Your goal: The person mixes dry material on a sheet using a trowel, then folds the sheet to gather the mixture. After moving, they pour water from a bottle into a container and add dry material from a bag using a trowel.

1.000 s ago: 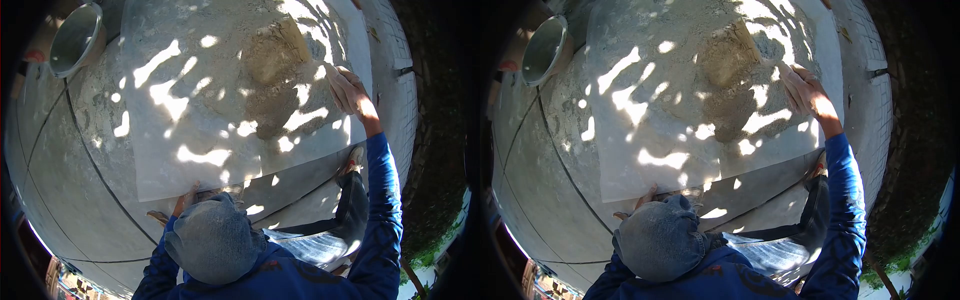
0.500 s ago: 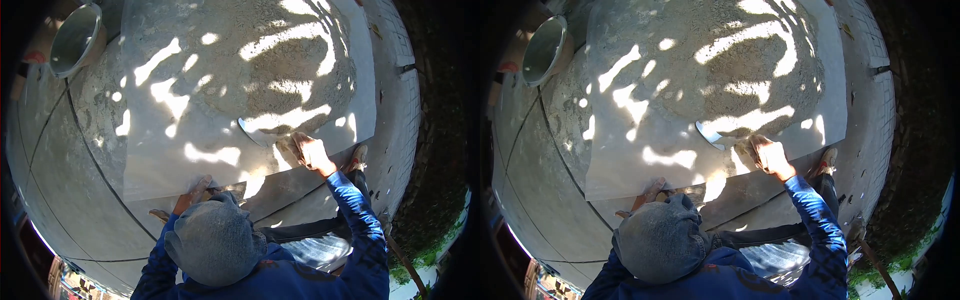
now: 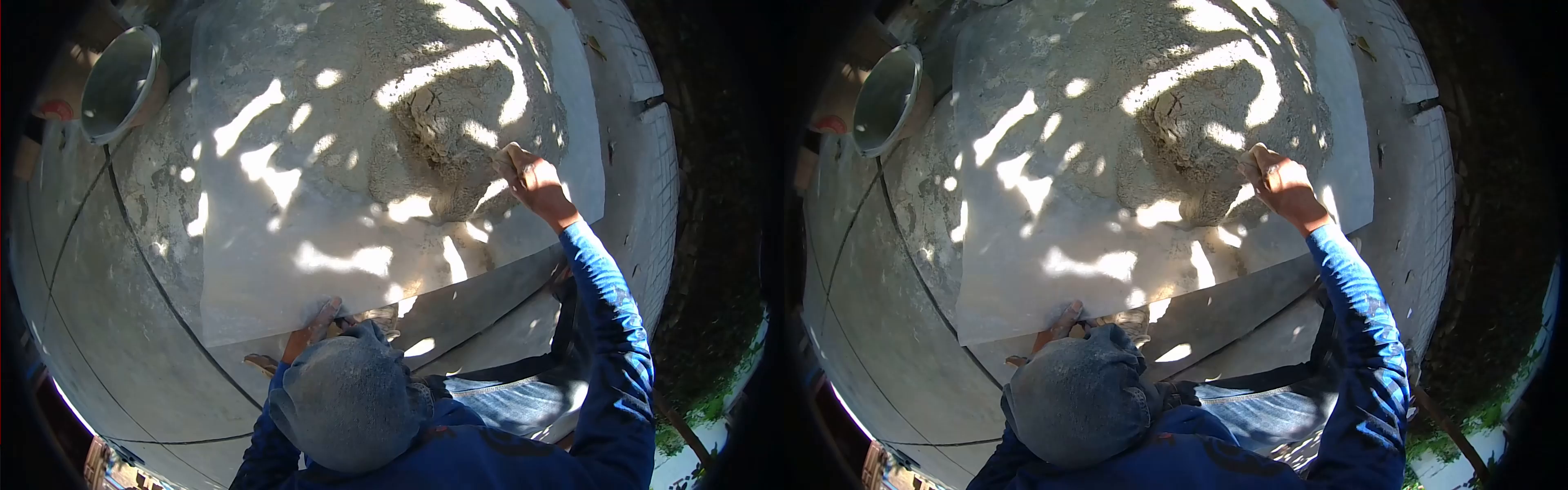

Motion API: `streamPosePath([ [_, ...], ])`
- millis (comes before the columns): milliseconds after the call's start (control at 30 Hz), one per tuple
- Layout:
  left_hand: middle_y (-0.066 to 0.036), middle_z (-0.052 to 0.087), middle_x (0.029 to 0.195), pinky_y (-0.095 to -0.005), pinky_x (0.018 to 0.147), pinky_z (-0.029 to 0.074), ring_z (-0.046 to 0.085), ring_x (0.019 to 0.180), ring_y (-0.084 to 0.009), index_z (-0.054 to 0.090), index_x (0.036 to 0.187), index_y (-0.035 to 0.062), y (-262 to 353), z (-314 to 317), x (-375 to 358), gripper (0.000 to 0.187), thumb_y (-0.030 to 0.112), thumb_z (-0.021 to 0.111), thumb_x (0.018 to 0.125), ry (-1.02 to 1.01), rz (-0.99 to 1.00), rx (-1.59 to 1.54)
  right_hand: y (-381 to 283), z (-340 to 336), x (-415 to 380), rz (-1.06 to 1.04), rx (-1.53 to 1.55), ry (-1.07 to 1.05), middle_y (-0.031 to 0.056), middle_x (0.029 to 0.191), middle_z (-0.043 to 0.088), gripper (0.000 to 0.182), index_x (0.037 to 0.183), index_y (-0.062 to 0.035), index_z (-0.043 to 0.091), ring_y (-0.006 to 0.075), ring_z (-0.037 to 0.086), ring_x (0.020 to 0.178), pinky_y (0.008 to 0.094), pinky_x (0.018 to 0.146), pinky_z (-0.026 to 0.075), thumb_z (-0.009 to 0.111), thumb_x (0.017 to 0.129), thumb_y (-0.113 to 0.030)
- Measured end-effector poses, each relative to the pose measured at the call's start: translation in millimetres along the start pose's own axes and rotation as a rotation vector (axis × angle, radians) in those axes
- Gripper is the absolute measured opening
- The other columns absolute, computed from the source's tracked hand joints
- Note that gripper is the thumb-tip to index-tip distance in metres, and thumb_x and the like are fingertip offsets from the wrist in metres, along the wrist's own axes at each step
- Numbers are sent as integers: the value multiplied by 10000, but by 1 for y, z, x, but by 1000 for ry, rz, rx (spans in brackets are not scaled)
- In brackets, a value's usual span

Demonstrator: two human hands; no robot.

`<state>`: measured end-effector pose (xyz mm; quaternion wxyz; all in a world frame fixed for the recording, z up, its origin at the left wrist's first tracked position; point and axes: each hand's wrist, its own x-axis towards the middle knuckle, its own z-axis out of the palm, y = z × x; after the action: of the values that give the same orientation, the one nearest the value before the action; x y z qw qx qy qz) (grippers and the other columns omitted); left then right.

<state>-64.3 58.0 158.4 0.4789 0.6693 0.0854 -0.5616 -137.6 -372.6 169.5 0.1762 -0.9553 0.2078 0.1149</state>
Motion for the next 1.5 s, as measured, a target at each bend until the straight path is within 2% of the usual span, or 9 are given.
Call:
streamPosePath([
  [300, -79, 636, 776, -287, 724, 482, 582, 724, -156, 645, 848, 7, -1, 2, 1, 350, 317, 526, 961, 34, -61, 50, 24, -40, 23, -163, 77, -6, 214, 880, 612, 264, 1043, 10, 551, 379, 615, 784, 423, 704, 494, 527, 948, -234],
  [400, -81, 633, 775, -288, 719, 482, 581, 720, -158, 641, 851, 3, -11, 1, 7, 347, 312, 527, 960, 38, -59, -39, 18, -61, 25, -310, 24, 73, 38, 649, 503, 340, 990, -2, 567, 103, 517, 565, 288, 528, 440, 495, 940, -331],
  [533, -84, 629, 772, -289, 713, 482, 580, 714, -161, 636, 854, -3, -18, -3, 22, 343, 306, 528, 960, 51, -49, -157, 1, -86, 27, 168, 345, -82, -18, 580, 446, 366, 843, -61, 519, 47, 411, 434, 244, 393, 335, 448, 963, -399],
  [767, -88, 622, 768, -291, 703, 482, 578, 705, -165, 626, 859, -13, -43, -9, 34, 337, 294, 529, 959, 91, -45, -371, -13, -90, 7, 386, 628, -83, 48, 725, 535, 373, 1112, -29, 575, 121, 498, 517, 264, 483, 434, 495, 960, -360],
  [900, -92, 611, 761, -296, 688, 482, 574, 689, -168, 615, 867, -22, -50, -18, 39, 321, 272, 525, 958, 111, -58, -435, -20, 1, -25, -660, -148, 145, 141, 690, 593, 318, 1044, -33, 565, 280, 563, 486, 379, 463, 460, 581, 908, -321],
  [967, -94, 602, 756, -300, 676, 482, 571, 676, -170, 606, 874, -29, -49, -18, 40, 306, 253, 521, 957, 110, -71, -438, -51, 46, -53, -535, -90, 20, 147, 950, 620, 290, 1176, -81, 575, 302, 639, 651, 392, 558, 521, 556, 901, -168],
  [1033, -89, 596, 756, -300, 670, 479, 566, 672, -163, 607, 869, -25, -47, -22, 39, 298, 237, 499, 960, -2, 61, -338, -83, 69, -59, -198, -2, -189, 127, 834, 633, 302, 1133, -53, 586, 294, 643, 674, 390, 589, 525, 588, 882, -222],
  [1300, -86, 611, 773, -291, 679, 482, 578, 685, -160, 615, 862, -12, -69, -30, 47, 272, 210, 482, 941, -39, 65, -288, -33, 115, -7, -252, -197, 278, 129, 840, 642, 281, 1075, -38, 562, 300, 644, 710, 376, 608, 528, 627, 838, -175],
  [1500, -98, 628, 769, -290, 638, 497, 602, 667, -160, 624, 886, -15, -55, -27, 37, 290, 236, 492, 947, 28, 90, -268, -8, 26, 25, -185, 8, 145, 185, 848, 612, 285, 1116, -33, 552, 359, 615, 736, 416, 673, 506, 571, 913, -233],
])
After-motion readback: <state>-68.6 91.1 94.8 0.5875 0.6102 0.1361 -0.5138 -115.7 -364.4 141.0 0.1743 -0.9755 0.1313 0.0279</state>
